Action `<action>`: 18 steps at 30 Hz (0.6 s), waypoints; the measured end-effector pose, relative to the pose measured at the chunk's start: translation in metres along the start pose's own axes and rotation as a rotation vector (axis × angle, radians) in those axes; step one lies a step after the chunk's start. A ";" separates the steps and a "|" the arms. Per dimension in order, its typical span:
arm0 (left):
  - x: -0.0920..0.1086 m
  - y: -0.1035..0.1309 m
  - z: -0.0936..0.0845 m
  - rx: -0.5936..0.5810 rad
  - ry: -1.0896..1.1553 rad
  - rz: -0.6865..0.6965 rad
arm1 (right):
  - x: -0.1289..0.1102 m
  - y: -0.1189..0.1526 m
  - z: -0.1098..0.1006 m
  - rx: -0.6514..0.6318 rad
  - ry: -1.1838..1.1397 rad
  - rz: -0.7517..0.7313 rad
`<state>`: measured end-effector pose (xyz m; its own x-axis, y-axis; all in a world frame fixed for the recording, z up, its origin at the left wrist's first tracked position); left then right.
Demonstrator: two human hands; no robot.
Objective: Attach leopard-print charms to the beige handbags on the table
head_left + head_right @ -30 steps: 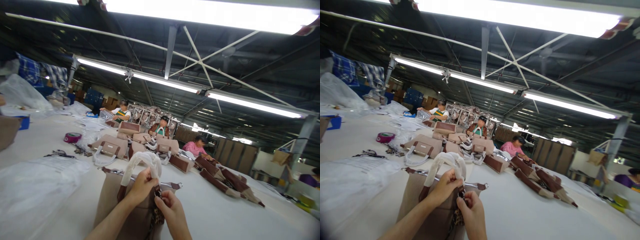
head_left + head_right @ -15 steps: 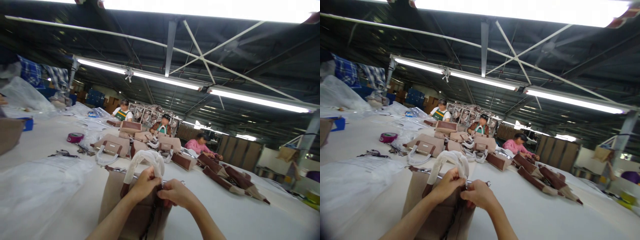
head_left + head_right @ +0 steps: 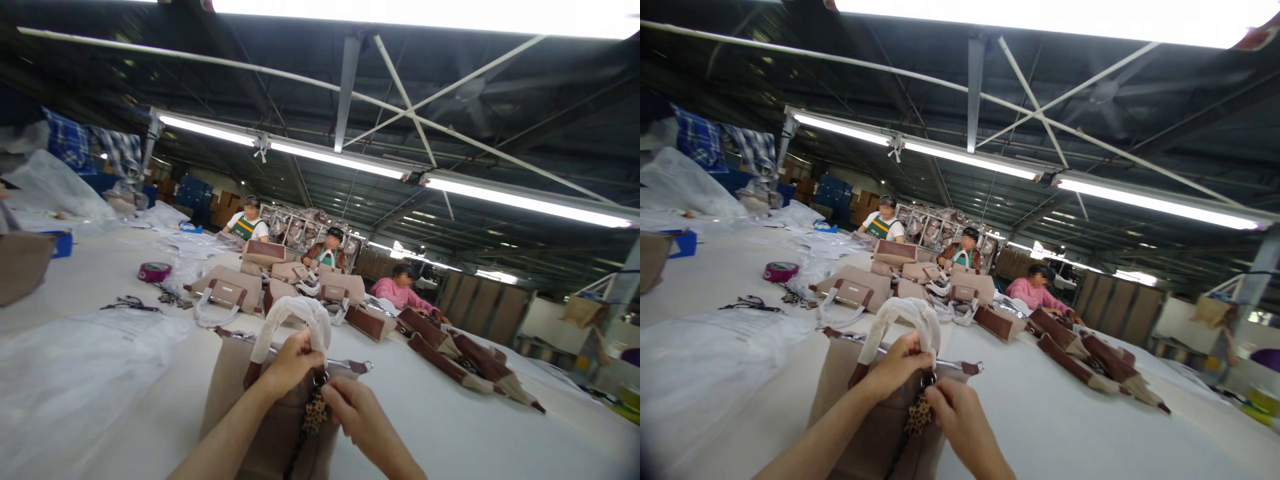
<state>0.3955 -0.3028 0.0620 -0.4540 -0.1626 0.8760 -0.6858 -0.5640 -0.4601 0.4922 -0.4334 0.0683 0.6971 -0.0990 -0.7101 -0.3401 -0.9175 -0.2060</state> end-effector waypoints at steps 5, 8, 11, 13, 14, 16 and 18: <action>0.001 0.001 -0.001 -0.021 0.015 -0.011 | -0.005 -0.011 -0.017 0.064 0.075 0.006; 0.001 0.001 -0.001 -0.004 0.020 -0.013 | -0.011 -0.008 -0.013 0.047 0.172 -0.035; -0.001 0.000 0.000 0.016 0.026 -0.014 | -0.009 0.002 -0.001 0.109 0.261 -0.042; -0.002 -0.001 0.001 0.023 0.027 -0.017 | -0.005 0.006 0.003 0.153 0.289 -0.033; -0.002 -0.002 0.001 0.022 0.027 -0.019 | -0.004 0.007 0.003 0.171 0.290 -0.041; -0.002 -0.002 0.001 0.018 0.028 -0.022 | -0.004 0.006 0.003 0.177 0.234 -0.074; -0.001 -0.001 0.000 0.013 0.029 -0.025 | -0.005 0.004 0.003 0.133 0.113 -0.038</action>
<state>0.3971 -0.3020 0.0615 -0.4535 -0.1248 0.8825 -0.6895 -0.5782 -0.4361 0.4856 -0.4350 0.0685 0.7749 -0.1152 -0.6215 -0.3879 -0.8630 -0.3237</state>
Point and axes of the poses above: each hand's wrist, its own y-axis away from the middle knuckle, its own z-axis out of the palm, x = y × z, the point moved 1 cm from there along -y, towards the middle knuckle, and after that the axes turned 2 degrees about z, right-handed, at the moved point
